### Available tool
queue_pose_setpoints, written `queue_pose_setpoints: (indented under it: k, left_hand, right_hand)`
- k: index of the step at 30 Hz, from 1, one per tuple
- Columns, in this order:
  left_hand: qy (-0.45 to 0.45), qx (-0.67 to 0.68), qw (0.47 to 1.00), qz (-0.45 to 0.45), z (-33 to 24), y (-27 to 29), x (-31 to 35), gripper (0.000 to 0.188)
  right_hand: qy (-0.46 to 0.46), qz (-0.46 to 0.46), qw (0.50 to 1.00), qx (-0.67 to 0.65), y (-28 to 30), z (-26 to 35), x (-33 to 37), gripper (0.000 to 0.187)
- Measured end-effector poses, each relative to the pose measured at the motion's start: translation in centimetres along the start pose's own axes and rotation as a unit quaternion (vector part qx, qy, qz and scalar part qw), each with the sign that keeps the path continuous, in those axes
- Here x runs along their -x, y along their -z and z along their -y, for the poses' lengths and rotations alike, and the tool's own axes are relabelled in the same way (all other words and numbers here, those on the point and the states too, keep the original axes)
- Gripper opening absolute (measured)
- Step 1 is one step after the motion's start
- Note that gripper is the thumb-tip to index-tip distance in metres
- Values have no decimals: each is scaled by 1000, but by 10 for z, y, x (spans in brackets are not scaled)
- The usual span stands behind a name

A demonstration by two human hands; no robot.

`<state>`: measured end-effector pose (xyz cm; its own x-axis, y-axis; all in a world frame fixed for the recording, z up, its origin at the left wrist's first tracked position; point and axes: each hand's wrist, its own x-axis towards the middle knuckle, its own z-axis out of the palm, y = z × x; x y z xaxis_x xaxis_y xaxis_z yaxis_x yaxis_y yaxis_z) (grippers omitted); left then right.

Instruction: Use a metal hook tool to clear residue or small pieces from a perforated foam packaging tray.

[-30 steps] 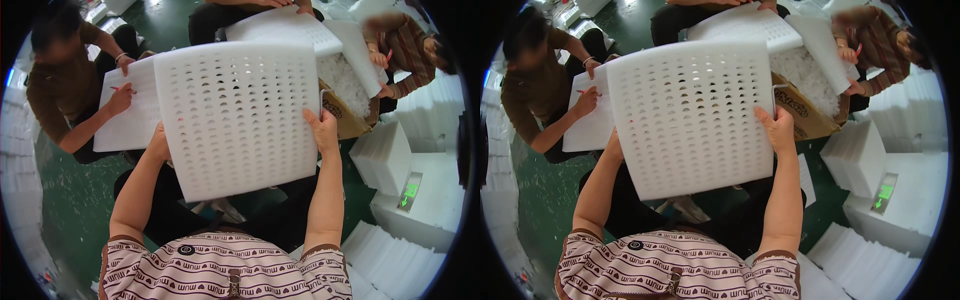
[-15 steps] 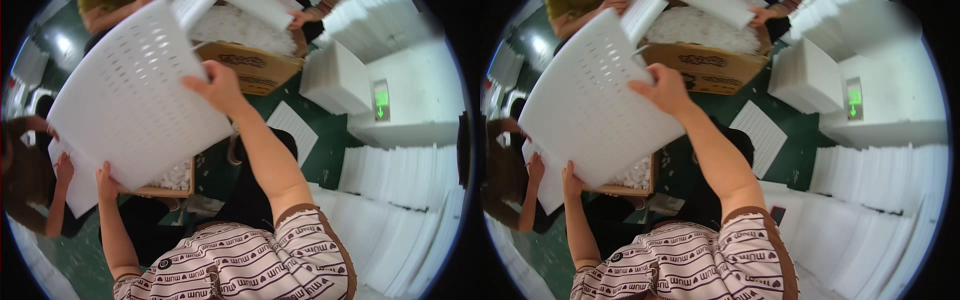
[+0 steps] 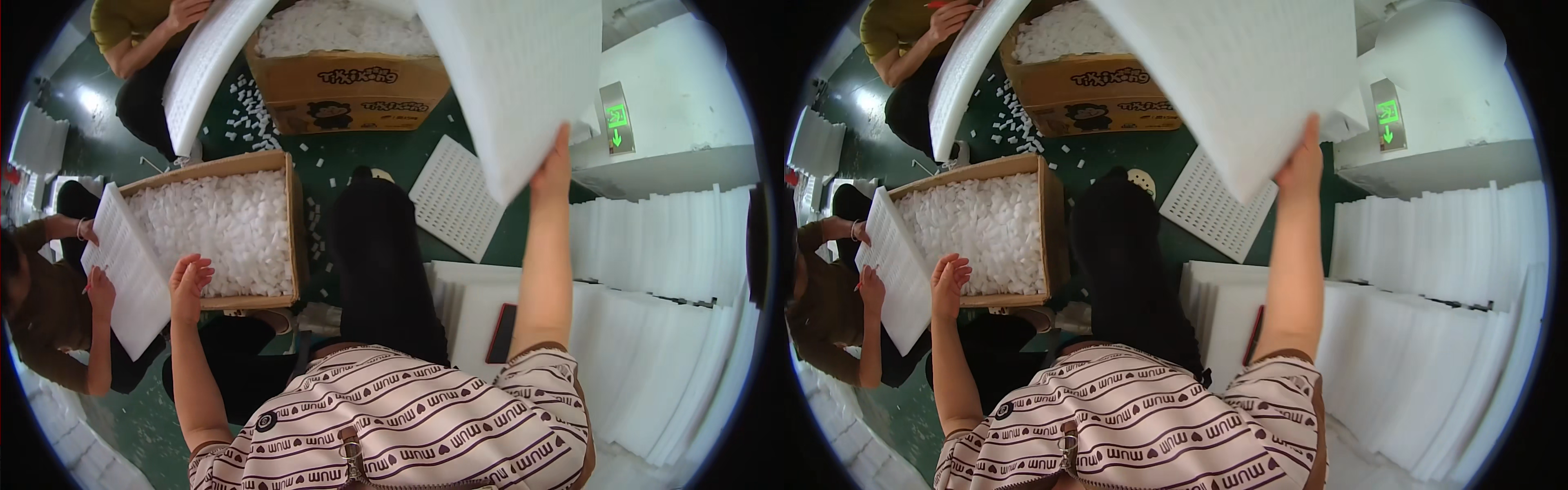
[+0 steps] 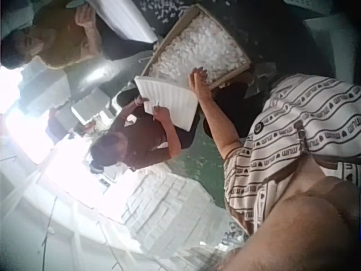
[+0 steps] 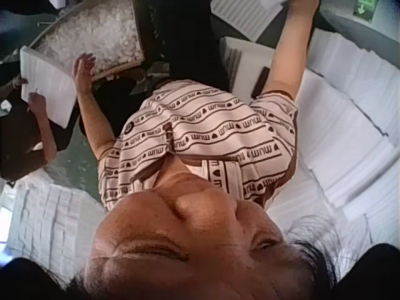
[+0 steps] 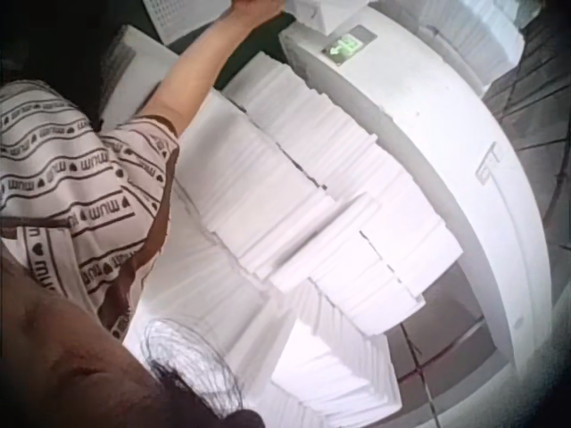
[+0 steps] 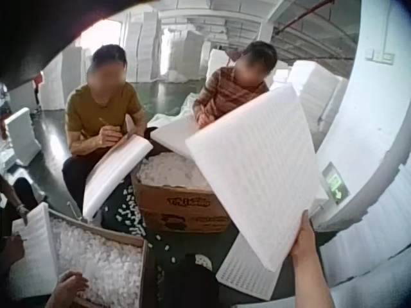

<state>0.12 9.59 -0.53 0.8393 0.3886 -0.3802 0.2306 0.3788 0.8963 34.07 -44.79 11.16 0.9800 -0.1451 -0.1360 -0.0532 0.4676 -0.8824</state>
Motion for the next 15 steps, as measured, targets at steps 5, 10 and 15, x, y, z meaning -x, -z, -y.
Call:
queue_pose_setpoints:
  k: [5,10,15]
  left_hand:
    - [38,-94,993,-52,17,2,2,24]
    - [46,-195,977,-69,37,16,4,21]
    - [-15,-270,960,-79,58,28,0,17]
  right_hand:
    - [-88,-195,967,139,161,-19,9,52]
    - [-119,-275,911,284,249,-76,13,47]
    - [-83,-161,593,784,294,-98,-10,45]
